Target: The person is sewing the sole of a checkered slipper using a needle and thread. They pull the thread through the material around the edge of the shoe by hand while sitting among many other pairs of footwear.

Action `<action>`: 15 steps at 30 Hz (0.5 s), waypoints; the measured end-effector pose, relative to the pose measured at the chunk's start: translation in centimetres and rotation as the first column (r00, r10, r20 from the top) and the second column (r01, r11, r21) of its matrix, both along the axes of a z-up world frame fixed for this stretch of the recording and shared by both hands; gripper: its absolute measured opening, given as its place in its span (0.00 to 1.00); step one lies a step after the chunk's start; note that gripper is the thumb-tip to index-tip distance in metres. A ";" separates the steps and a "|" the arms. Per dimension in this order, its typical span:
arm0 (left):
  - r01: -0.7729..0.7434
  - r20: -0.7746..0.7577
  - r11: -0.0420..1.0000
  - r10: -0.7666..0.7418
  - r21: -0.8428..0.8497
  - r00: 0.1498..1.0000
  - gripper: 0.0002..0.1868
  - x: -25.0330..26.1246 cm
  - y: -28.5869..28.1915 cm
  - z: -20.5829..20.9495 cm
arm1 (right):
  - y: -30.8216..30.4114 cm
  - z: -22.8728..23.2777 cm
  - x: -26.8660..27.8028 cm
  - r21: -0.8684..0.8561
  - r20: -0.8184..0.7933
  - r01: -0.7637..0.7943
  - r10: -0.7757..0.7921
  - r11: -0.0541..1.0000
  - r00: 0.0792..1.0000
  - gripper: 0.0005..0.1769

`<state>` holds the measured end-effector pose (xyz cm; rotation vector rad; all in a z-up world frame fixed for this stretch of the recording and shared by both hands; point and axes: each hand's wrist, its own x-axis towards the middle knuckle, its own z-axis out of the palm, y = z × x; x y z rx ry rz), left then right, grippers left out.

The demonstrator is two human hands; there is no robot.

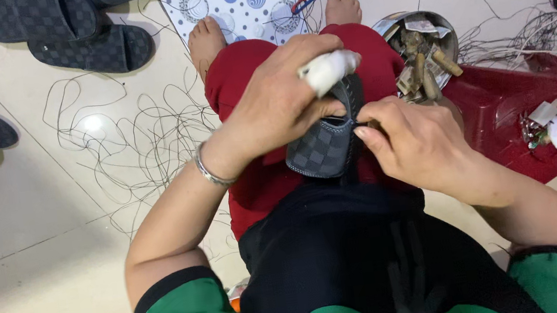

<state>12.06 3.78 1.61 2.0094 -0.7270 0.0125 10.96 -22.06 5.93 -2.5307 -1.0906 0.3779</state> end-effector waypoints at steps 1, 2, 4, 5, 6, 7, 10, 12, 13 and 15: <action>-0.113 0.030 0.994 0.113 -0.013 0.993 0.27 -0.9 -0.3 0.0 | -0.4 -0.1 0.1 0.053 -0.003 -0.002 0.003 0.999 1.000 0.12; -0.223 0.059 0.974 0.224 -0.029 0.973 0.27 -1.8 -0.5 -0.1 | -0.8 -0.2 0.2 0.106 -0.005 -0.005 0.005 0.994 1.000 0.15; -0.290 0.147 0.957 0.283 0.027 0.948 0.25 -3.4 0.7 0.2 | -1.2 -0.2 0.3 0.136 0.016 0.002 -0.004 0.991 1.000 0.13; -0.364 0.216 0.929 0.341 0.073 0.915 0.23 -4.6 1.1 0.4 | -1.7 0.0 0.1 0.156 0.016 0.005 -0.008 0.988 1.000 0.11; -0.367 0.213 0.927 0.345 0.073 0.914 0.23 -4.8 1.1 0.1 | -1.1 0.6 0.4 0.155 0.013 0.002 -0.004 0.988 1.000 0.11; -0.337 0.243 0.939 0.311 0.073 0.919 0.13 -5.4 1.0 0.1 | -0.6 1.5 0.4 0.148 0.071 -0.022 0.012 0.989 0.997 0.10; -0.227 -0.052 0.955 0.221 -0.193 0.974 0.07 -6.8 0.4 2.9 | 0.2 2.2 -0.2 0.100 0.114 -0.044 0.033 0.994 0.993 0.09; -0.197 -0.317 0.863 0.045 -0.466 0.947 0.14 -6.6 -0.7 3.2 | -0.3 0.9 -0.4 0.053 0.124 -0.036 0.029 0.998 0.992 0.07; -0.275 -0.425 0.698 -0.046 -0.661 0.904 0.11 -7.1 -1.7 2.3 | -1.2 -0.3 -0.9 0.087 0.069 0.031 -0.037 0.996 0.997 0.08; -0.368 -0.495 0.484 -0.164 -0.794 0.853 0.09 -7.9 -2.9 0.5 | -2.4 -2.1 -1.6 0.115 0.014 0.094 -0.096 0.989 0.995 0.11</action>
